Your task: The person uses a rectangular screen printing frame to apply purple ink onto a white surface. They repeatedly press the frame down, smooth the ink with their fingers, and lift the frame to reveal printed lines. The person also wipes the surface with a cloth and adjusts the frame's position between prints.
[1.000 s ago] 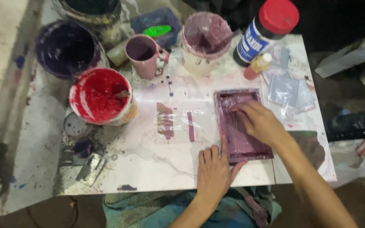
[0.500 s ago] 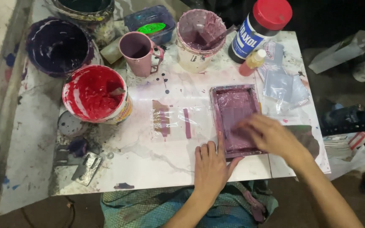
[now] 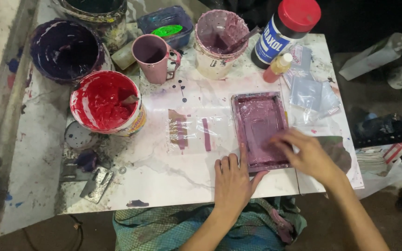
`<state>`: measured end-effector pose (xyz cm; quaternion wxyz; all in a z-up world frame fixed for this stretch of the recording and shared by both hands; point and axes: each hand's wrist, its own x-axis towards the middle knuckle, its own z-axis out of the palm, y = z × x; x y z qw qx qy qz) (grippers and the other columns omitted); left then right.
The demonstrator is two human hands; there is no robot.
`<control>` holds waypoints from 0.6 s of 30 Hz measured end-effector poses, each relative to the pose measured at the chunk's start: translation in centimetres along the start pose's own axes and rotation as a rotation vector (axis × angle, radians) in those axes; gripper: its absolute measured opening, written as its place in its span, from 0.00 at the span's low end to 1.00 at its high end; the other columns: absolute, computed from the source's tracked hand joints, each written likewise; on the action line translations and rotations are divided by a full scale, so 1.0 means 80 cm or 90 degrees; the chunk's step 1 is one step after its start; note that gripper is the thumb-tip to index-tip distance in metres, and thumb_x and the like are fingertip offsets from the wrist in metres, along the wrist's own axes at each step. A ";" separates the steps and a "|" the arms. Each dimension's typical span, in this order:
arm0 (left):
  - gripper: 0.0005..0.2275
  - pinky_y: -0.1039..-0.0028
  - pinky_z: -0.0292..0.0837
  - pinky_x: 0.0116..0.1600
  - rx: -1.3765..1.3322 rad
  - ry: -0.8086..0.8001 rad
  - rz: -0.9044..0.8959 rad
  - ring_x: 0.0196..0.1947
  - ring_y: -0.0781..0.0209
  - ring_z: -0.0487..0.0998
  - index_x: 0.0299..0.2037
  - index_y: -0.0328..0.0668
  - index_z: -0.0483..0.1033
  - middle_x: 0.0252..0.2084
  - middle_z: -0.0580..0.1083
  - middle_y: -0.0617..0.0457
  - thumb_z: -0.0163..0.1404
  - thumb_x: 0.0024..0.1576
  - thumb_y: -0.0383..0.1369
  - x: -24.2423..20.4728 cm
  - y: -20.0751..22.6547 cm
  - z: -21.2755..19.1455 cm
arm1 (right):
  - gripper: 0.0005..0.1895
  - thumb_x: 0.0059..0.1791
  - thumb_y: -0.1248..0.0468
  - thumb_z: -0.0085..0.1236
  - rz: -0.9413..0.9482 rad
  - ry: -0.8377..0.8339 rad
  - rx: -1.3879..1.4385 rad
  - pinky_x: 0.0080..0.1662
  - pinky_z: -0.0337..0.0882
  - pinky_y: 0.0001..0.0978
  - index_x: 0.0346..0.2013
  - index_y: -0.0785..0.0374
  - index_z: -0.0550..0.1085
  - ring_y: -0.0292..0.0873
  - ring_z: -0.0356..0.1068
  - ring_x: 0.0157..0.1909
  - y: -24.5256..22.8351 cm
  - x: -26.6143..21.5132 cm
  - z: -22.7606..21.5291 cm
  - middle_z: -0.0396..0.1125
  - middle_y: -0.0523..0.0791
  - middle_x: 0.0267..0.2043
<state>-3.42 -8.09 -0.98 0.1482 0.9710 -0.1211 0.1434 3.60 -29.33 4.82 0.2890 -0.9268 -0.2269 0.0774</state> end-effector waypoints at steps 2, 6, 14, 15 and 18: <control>0.41 0.57 0.68 0.52 0.004 -0.022 0.000 0.42 0.47 0.71 0.71 0.34 0.61 0.42 0.71 0.45 0.43 0.61 0.64 0.001 0.000 -0.002 | 0.11 0.53 0.67 0.54 0.024 0.111 -0.029 0.56 0.76 0.38 0.48 0.60 0.79 0.44 0.74 0.49 -0.003 0.018 -0.011 0.72 0.46 0.49; 0.39 0.57 0.67 0.52 0.003 0.022 -0.001 0.40 0.48 0.70 0.69 0.35 0.64 0.41 0.71 0.46 0.44 0.61 0.63 0.001 0.000 -0.005 | 0.10 0.53 0.71 0.60 -0.065 0.248 -0.059 0.55 0.72 0.37 0.49 0.69 0.79 0.47 0.72 0.48 0.013 0.057 -0.003 0.72 0.50 0.47; 0.41 0.55 0.68 0.53 -0.025 0.005 0.001 0.42 0.47 0.71 0.71 0.30 0.61 0.42 0.71 0.43 0.44 0.62 0.62 0.001 -0.001 -0.007 | 0.12 0.51 0.66 0.65 0.022 0.309 -0.112 0.38 0.71 0.35 0.49 0.63 0.81 0.41 0.68 0.36 0.041 0.057 0.039 0.78 0.48 0.44; 0.41 0.55 0.68 0.53 -0.027 0.003 0.007 0.42 0.47 0.71 0.71 0.30 0.61 0.42 0.71 0.43 0.44 0.62 0.62 0.000 -0.001 -0.008 | 0.12 0.51 0.66 0.65 0.027 0.312 -0.112 0.38 0.71 0.35 0.49 0.63 0.81 0.41 0.68 0.36 0.031 0.054 0.038 0.78 0.48 0.44; 0.40 0.57 0.68 0.52 -0.018 0.003 0.000 0.41 0.47 0.71 0.71 0.31 0.61 0.41 0.71 0.44 0.44 0.62 0.62 0.001 0.000 -0.011 | 0.08 0.53 0.74 0.65 -0.024 0.443 -0.043 0.52 0.68 0.35 0.46 0.67 0.82 0.42 0.70 0.42 0.015 0.057 0.031 0.77 0.47 0.45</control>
